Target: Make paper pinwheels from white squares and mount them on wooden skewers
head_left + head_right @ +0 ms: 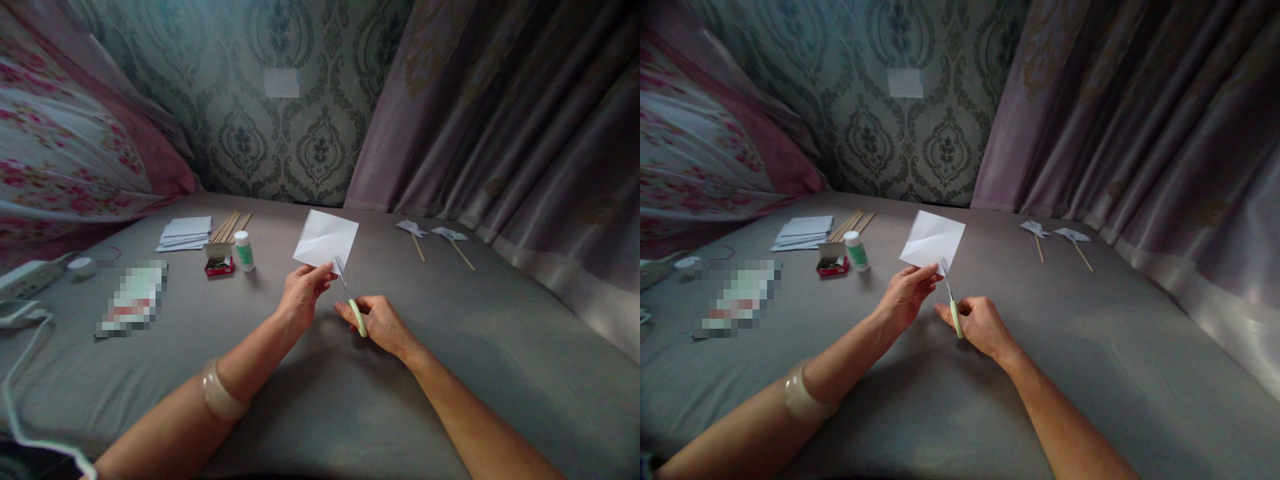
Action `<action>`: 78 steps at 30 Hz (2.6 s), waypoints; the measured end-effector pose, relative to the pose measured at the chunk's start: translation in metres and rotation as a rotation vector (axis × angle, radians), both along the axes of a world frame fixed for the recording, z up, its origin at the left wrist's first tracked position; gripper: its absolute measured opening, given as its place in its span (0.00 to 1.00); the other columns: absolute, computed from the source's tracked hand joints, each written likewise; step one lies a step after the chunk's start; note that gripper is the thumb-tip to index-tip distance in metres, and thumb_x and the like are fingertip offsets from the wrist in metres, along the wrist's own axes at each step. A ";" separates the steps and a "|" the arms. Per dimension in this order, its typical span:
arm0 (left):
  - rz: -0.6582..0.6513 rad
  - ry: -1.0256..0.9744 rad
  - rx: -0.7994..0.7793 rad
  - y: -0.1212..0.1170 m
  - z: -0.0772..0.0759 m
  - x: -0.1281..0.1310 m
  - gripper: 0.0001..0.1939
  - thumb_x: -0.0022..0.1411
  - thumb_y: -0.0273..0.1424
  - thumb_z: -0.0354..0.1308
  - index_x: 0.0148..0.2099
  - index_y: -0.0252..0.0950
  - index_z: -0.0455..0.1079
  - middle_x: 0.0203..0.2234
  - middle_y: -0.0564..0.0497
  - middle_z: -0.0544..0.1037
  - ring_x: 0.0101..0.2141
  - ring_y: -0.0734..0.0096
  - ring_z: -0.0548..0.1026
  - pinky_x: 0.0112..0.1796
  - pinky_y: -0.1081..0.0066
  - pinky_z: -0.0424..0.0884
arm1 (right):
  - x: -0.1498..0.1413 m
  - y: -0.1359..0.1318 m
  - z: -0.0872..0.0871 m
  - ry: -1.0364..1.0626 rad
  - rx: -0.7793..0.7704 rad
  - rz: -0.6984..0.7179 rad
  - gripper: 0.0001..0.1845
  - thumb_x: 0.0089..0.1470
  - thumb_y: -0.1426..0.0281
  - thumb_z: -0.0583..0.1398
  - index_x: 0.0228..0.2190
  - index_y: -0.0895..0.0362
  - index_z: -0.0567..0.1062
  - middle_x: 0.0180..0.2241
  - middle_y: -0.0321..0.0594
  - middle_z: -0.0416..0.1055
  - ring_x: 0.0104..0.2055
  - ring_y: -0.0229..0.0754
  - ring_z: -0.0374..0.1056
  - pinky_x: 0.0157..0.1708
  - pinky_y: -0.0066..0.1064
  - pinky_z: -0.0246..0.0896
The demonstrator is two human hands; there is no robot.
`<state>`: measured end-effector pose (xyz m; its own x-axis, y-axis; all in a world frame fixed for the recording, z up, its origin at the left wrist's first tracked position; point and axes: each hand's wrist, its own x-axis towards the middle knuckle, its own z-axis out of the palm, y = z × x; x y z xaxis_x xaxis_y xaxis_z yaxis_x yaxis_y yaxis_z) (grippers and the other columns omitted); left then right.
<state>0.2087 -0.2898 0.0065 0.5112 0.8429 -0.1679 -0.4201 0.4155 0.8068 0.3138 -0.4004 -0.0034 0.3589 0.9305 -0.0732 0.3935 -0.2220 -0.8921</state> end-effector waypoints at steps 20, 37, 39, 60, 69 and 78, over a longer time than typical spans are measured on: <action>0.009 0.009 -0.003 -0.001 0.004 0.000 0.12 0.39 0.29 0.70 0.24 0.30 0.70 0.21 0.50 0.75 0.25 0.77 0.72 0.28 0.76 0.63 | 0.000 0.001 -0.004 -0.082 0.031 -0.037 0.25 0.44 0.52 0.62 0.13 0.58 0.63 0.13 0.30 0.56 0.18 0.31 0.51 0.19 0.26 0.44; -0.034 -0.009 0.064 -0.005 0.000 0.001 0.12 0.38 0.30 0.70 0.26 0.31 0.72 0.22 0.51 0.74 0.25 0.77 0.71 0.27 0.75 0.62 | 0.001 0.003 -0.006 -0.051 0.048 -0.081 0.25 0.41 0.51 0.63 0.14 0.58 0.64 0.14 0.31 0.57 0.19 0.32 0.51 0.19 0.26 0.45; -0.038 -0.013 0.069 -0.005 0.000 0.001 0.13 0.38 0.30 0.70 0.27 0.31 0.73 0.22 0.51 0.74 0.25 0.77 0.71 0.27 0.75 0.62 | 0.001 0.003 -0.006 -0.055 0.053 -0.084 0.25 0.41 0.51 0.63 0.14 0.58 0.65 0.14 0.31 0.58 0.19 0.32 0.51 0.19 0.26 0.45; -0.022 -0.015 0.057 -0.003 -0.001 0.002 0.13 0.36 0.30 0.71 0.24 0.30 0.71 0.20 0.51 0.74 0.23 0.77 0.70 0.26 0.76 0.62 | -0.002 0.003 -0.006 -0.094 0.084 -0.117 0.25 0.43 0.53 0.63 0.12 0.58 0.62 0.13 0.30 0.54 0.19 0.31 0.48 0.18 0.25 0.42; -0.021 -0.015 0.055 -0.003 -0.002 0.002 0.13 0.36 0.29 0.70 0.24 0.30 0.72 0.20 0.50 0.74 0.23 0.77 0.70 0.26 0.75 0.62 | -0.001 0.004 -0.008 -0.107 0.080 -0.127 0.24 0.43 0.55 0.62 0.12 0.58 0.63 0.13 0.30 0.54 0.19 0.31 0.49 0.18 0.24 0.43; -0.018 0.009 0.069 0.000 -0.007 0.003 0.14 0.35 0.31 0.71 0.25 0.30 0.72 0.20 0.50 0.74 0.23 0.76 0.70 0.26 0.74 0.62 | -0.002 0.005 -0.008 -0.088 0.062 -0.112 0.22 0.44 0.56 0.61 0.12 0.59 0.66 0.12 0.32 0.58 0.18 0.32 0.53 0.19 0.25 0.46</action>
